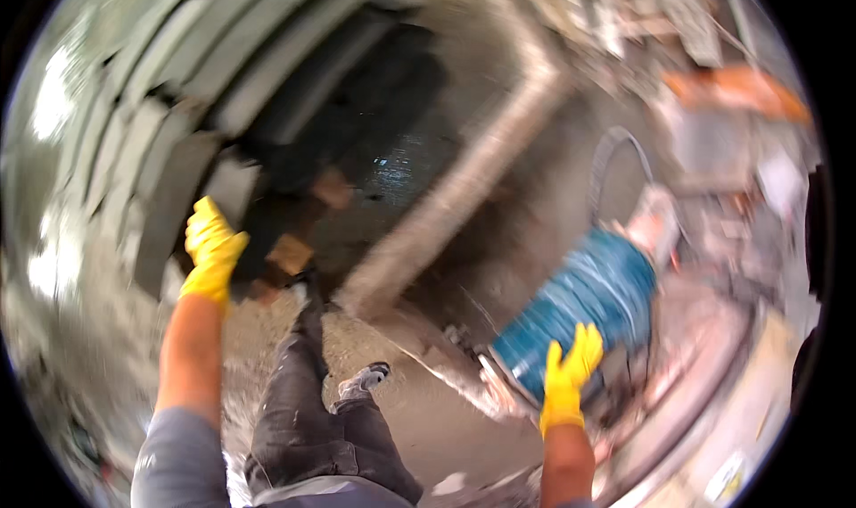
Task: The person picks up rectangular stone slabs from a pallet and places them onto a grinding machine. They operate the machine to grind the surface of the stones, then remove the processed slabs and return them to the pallet. The process is repeated for multiple stones.
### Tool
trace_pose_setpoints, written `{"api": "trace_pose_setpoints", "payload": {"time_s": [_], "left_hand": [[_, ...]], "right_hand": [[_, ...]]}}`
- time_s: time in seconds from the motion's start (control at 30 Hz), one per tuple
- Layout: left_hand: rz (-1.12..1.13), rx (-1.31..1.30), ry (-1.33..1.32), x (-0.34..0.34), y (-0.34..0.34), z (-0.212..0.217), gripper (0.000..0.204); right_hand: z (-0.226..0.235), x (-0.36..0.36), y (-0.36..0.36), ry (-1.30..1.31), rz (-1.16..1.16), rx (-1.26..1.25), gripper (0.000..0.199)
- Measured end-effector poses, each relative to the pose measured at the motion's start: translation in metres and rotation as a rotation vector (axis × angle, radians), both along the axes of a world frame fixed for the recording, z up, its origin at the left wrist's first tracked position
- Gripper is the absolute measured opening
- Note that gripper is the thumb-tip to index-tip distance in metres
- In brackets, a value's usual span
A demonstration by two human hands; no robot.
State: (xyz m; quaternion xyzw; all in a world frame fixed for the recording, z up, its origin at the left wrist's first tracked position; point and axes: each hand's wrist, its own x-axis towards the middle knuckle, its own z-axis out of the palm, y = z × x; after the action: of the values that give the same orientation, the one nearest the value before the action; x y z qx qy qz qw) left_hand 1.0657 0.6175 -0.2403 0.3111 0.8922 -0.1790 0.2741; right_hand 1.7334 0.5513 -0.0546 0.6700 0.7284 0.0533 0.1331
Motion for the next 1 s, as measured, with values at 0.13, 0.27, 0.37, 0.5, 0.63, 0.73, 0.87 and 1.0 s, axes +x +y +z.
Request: {"api": "trace_pose_setpoints", "payload": {"time_s": [0.13, 0.27, 0.37, 0.5, 0.63, 0.73, 0.87, 1.0], "left_hand": [[-0.185, 0.222, -0.095, -0.044, -0.068, -0.025, 0.105], [0.156, 0.506, -0.571, -0.057, -0.094, -0.020, 0.093], [0.193, 0.346, -0.780, 0.012, -0.098, 0.060, 0.084], [0.078, 0.413, -0.884, 0.102, -0.147, 0.122, 0.083], [-0.024, 0.354, -1.162, 0.191, -0.162, 0.161, 0.084], [-0.236, 0.420, -1.173, 0.256, -0.167, 0.190, 0.086], [-0.718, 0.435, -1.044, 0.376, -0.155, 0.255, 0.096], [-0.912, 0.524, -1.047, 0.463, -0.135, 0.290, 0.097]], "right_hand": [[0.014, 0.004, 0.021, 0.098, 0.023, 0.090, 0.066], [0.028, 0.023, 0.009, 0.161, 0.001, 0.176, 0.066], [0.022, 0.039, -0.024, 0.224, -0.057, 0.222, 0.064], [0.008, 0.048, -0.042, 0.378, 0.026, 0.465, 0.059], [0.038, 0.007, -0.100, 0.597, -0.099, 0.621, 0.058], [0.047, 0.027, -0.170, 0.728, -0.340, 0.725, 0.058], [0.006, 0.139, -0.275, 0.670, -1.168, 1.105, 0.061], [0.056, 0.201, -0.232, 1.251, -2.043, 1.255, 0.074]]}}
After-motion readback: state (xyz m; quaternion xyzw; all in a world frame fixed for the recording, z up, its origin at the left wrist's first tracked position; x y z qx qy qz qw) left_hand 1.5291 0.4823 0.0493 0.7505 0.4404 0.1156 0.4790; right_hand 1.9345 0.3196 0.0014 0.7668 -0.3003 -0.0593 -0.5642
